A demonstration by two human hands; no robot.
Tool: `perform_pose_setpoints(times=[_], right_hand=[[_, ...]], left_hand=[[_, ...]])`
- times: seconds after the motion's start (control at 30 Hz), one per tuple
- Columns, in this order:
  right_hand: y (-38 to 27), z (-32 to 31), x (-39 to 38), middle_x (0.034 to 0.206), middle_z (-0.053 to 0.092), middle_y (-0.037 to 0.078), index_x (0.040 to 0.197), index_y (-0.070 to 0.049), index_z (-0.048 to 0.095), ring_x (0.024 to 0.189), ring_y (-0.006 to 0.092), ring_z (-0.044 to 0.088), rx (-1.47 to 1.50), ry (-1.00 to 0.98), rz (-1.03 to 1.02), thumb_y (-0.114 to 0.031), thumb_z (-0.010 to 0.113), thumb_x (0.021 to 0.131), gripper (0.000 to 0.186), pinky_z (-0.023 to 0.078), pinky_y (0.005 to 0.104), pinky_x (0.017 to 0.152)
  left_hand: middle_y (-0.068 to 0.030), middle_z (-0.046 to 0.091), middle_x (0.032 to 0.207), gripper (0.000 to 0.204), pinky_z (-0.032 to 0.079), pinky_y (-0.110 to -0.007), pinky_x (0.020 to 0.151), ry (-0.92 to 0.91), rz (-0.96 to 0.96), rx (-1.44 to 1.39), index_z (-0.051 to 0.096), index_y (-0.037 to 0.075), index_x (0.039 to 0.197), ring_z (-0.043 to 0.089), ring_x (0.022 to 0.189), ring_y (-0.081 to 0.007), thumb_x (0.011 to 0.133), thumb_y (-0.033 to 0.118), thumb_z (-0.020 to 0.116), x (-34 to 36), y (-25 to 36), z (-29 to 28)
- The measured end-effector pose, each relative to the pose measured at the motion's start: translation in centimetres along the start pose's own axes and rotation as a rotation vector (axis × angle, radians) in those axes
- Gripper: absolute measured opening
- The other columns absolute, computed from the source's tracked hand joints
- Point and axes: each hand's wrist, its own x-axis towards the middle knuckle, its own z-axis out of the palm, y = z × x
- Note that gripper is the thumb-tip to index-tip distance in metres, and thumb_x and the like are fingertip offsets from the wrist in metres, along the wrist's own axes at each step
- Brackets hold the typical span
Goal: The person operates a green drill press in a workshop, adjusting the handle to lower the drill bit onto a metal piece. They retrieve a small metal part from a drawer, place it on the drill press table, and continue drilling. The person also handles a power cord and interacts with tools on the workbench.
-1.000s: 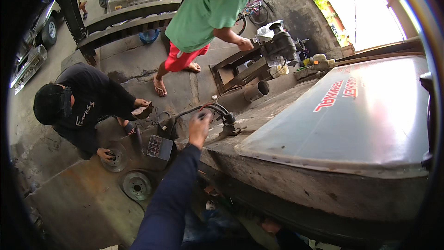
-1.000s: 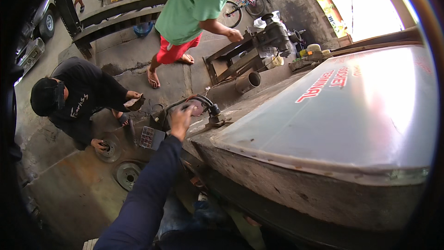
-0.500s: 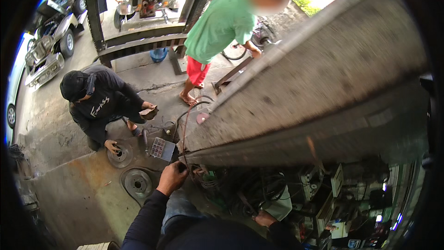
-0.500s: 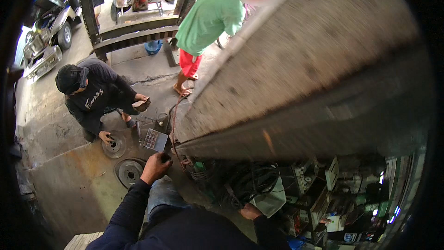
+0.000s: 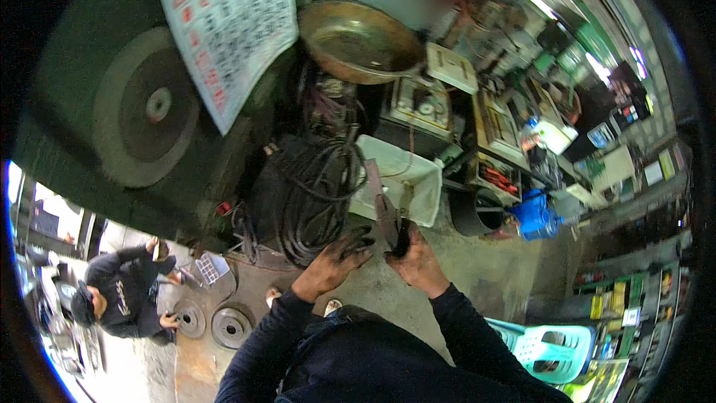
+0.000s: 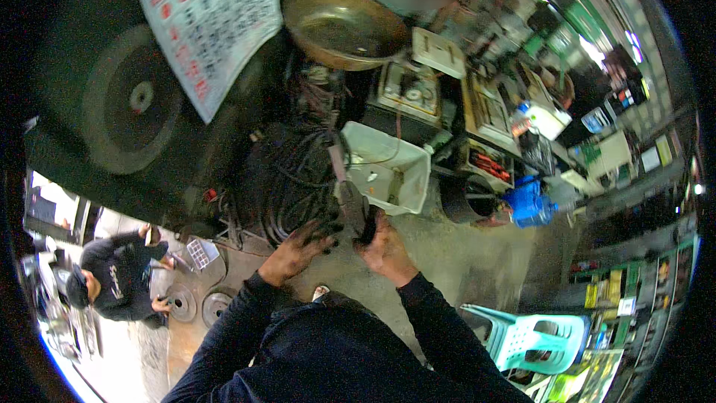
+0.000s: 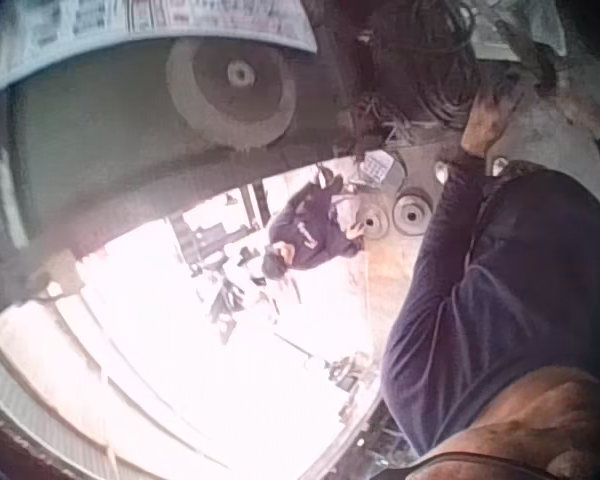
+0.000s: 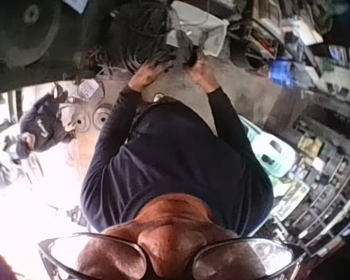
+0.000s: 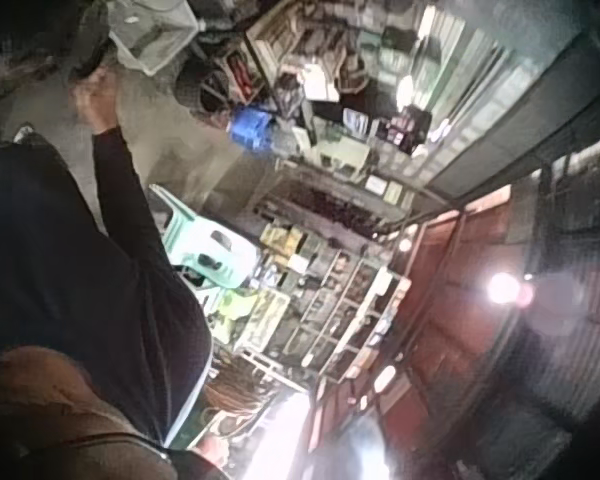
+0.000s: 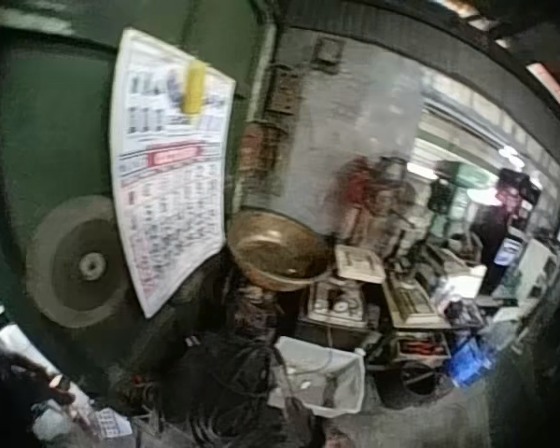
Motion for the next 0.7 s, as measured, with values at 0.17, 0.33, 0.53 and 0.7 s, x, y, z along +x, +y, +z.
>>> perform_pose_setpoints(times=[0.17,0.33,0.53,0.7], right_hand=[[2.8,-3.8,-2.7,0.123,0.063,0.031,0.144,0.006,0.040,0.108,0.0451,0.066,0.173,0.293,-0.048,-0.017,0.078,0.085,0.074,0.055,0.0467,0.091],[7.0,-9.4,-6.5,0.113,0.067,0.030,0.146,0.004,0.038,0.104,0.0446,0.068,0.107,0.455,0.062,-0.018,0.080,0.084,0.078,0.056,0.0469,0.086],[14.8,-14.7,-6.9,0.119,0.068,0.024,0.138,0.006,0.049,0.108,0.0353,0.069,0.540,0.205,0.479,-0.019,0.084,0.083,0.069,0.055,0.0415,0.092],[24.3,-20.5,-1.2,0.123,0.068,0.021,0.139,0.007,0.048,0.107,0.0277,0.068,0.856,0.230,0.391,-0.023,0.082,0.088,0.067,0.054,0.0387,0.093]], left_hand=[[-0.0203,0.067,0.128,0.041,0.049,-0.038,0.099,0.066,-0.316,-0.370,0.065,0.000,0.128,0.063,0.115,-0.0330,0.100,0.030,0.062,9.5,3.7,10.7],[-0.0208,0.067,0.127,0.047,0.051,-0.038,0.098,0.153,-0.313,-0.432,0.059,-0.002,0.132,0.065,0.112,-0.0366,0.087,0.006,0.068,15.4,4.1,17.1],[-0.0189,0.066,0.128,0.054,0.051,-0.041,0.097,0.004,-0.710,-0.938,0.057,-0.004,0.134,0.064,0.114,-0.0279,0.094,0.031,0.069,24.6,4.6,25.4],[-0.0134,0.071,0.109,0.046,0.051,-0.040,0.092,-0.456,-0.462,-0.687,0.067,-0.002,0.119,0.065,0.101,-0.0247,0.097,0.038,0.069,35.5,5.2,31.1]])
